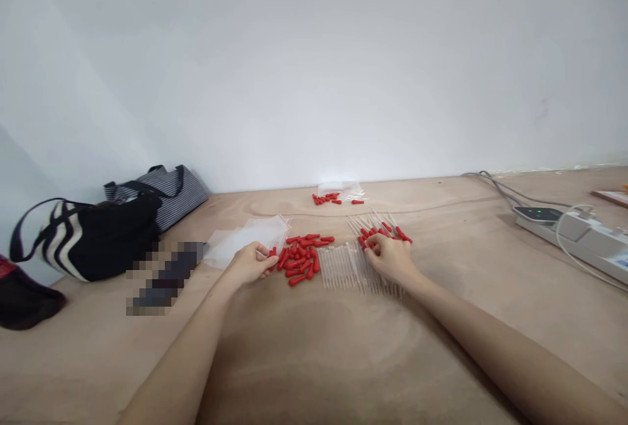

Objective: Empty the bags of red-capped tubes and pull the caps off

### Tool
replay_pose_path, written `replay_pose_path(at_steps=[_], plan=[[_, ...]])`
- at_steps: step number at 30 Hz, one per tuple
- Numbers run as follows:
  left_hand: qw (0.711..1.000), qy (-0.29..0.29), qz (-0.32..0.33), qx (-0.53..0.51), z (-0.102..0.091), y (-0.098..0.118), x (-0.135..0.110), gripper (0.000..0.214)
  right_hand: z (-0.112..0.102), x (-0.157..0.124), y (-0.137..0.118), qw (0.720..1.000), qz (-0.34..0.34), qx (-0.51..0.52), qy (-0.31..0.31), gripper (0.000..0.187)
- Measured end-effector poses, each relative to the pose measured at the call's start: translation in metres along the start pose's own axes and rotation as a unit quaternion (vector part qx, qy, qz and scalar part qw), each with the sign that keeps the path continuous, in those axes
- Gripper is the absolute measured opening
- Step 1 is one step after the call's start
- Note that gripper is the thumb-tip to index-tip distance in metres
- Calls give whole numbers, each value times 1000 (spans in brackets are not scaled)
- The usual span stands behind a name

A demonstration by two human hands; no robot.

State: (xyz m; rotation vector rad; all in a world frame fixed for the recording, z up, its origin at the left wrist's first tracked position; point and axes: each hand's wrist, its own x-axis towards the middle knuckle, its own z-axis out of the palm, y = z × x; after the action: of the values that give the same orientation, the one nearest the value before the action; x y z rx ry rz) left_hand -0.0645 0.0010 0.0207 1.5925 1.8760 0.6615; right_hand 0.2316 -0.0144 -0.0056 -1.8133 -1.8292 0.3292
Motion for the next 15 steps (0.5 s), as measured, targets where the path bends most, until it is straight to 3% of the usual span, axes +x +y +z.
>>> replay_pose_path(at_steps=[8,15], plan=[[997,18,19,68,-6,0,2,29,13,-1,-2,999,-22,-20,11,20],[977,102,63,175,-7,11,-4,26,-13,21,32,993,38,-30,111,20]])
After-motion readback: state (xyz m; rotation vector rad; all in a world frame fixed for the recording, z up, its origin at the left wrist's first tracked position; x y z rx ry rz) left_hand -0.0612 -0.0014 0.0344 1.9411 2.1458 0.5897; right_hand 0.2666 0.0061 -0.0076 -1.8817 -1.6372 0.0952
